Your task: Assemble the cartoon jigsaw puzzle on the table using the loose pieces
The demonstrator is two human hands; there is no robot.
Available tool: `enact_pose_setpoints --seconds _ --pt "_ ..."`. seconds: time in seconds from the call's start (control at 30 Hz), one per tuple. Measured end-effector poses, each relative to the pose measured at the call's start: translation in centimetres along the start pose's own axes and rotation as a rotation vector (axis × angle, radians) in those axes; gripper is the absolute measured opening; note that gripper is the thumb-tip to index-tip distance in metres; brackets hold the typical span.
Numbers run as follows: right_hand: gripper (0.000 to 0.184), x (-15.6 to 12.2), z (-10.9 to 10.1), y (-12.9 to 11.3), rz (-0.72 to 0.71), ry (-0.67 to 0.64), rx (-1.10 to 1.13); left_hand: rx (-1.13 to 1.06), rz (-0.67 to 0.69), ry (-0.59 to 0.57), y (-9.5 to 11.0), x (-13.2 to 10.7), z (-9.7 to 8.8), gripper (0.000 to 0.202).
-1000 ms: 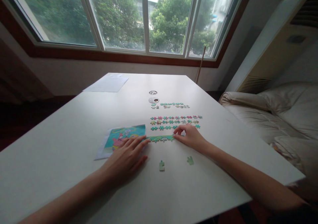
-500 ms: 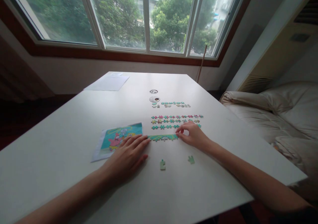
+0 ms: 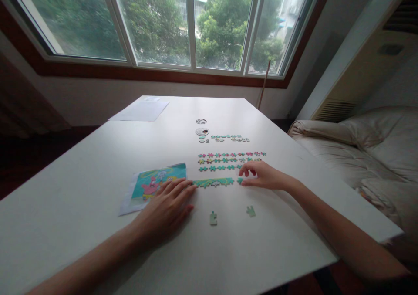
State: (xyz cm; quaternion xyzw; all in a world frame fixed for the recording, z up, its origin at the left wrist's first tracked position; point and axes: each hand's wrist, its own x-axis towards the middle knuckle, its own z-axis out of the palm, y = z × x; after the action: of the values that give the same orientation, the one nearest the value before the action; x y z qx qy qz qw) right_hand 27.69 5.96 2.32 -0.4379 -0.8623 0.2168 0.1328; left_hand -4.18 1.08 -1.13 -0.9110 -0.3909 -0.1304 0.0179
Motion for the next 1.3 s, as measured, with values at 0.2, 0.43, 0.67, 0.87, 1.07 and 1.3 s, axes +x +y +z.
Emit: enact_pose_setpoints --seconds 0.2,0.43,0.67,0.87,1.07,1.3 --pt "0.022 0.1 0.1 0.7 0.075 -0.073 0.031 0.005 0.021 -0.012 -0.2 0.0 0.1 0.035" --pt "0.021 0.1 0.3 0.3 0.078 -0.069 0.083 0.008 0.019 0.006 0.1 0.1 0.0 0.034" --pt "0.018 0.1 0.5 0.6 0.064 -0.071 0.091 0.014 0.016 0.004 0.0 0.1 -0.1 0.033" --pt "0.018 0.2 0.4 0.5 0.071 -0.065 0.093 0.010 0.010 0.017 0.2 0.1 -0.1 0.033" --pt "0.019 0.1 0.6 0.6 0.069 -0.064 0.075 0.015 -0.002 0.023 0.1 0.0 0.1 0.034" --pt "0.027 1.7 -1.7 2.1 -0.003 -0.025 0.035 0.010 -0.005 0.048 0.3 0.1 0.1 0.033"
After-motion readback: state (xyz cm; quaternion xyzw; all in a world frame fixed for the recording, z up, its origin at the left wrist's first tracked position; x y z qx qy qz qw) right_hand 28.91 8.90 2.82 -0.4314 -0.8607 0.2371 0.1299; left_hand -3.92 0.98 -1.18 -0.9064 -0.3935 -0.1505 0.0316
